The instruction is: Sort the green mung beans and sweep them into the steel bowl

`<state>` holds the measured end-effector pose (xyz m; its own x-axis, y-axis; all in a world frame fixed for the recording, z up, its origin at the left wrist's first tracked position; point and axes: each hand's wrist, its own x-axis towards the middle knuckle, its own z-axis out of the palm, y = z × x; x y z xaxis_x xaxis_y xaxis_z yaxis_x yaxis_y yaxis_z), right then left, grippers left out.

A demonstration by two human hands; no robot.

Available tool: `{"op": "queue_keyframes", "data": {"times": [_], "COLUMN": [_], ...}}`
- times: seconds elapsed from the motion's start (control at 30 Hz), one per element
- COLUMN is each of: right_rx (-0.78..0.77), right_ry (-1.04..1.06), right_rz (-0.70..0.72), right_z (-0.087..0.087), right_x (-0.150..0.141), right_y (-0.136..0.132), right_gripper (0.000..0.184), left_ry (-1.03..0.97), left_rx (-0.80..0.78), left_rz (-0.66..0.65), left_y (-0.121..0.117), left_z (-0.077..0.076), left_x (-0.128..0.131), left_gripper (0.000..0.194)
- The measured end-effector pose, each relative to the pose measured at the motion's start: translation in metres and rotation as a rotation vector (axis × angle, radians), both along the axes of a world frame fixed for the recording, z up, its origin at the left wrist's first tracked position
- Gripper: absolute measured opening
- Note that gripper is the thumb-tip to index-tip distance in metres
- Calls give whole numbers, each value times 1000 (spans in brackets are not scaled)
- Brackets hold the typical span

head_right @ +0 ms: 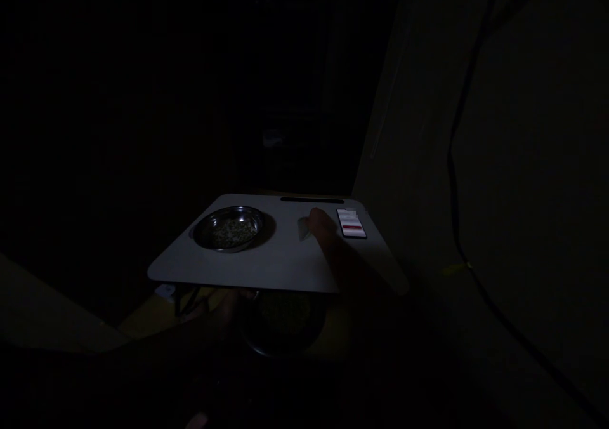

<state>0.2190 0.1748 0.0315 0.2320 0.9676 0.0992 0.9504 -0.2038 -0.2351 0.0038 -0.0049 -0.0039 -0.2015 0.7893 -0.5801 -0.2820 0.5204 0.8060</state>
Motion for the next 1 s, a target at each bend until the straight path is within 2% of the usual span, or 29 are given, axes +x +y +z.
{"op": "queue_keyframes", "data": {"times": [0.2,0.5,0.7,0.83,0.93,1.0], "right_rx": [25,-3,64,92,75,7], "right_ry": [-14,28,3,-62,-139,-172], "right_rz": [31,-37,-64,-77,-99,-72], "right_z": [3,11,10,16,23,26], "right_x": [8,26,41,47,48,48], "right_y": [-4,-13,-12,-17,-23,-25], "right_gripper": [34,32,33,32,30,30], "left_ry": [37,34,-26,-69,-89,-115], "left_rx": [-1,1,-37,-75,-89,-96], "left_rz": [18,-19,-110,-183,-215,-235], "left_y": [-3,-5,0,8,11,13], "left_z": [5,7,9,6,3,1], "left_x": [-13,9,10,11,9,8], "left_gripper": [12,8,6,4,2,4]}}
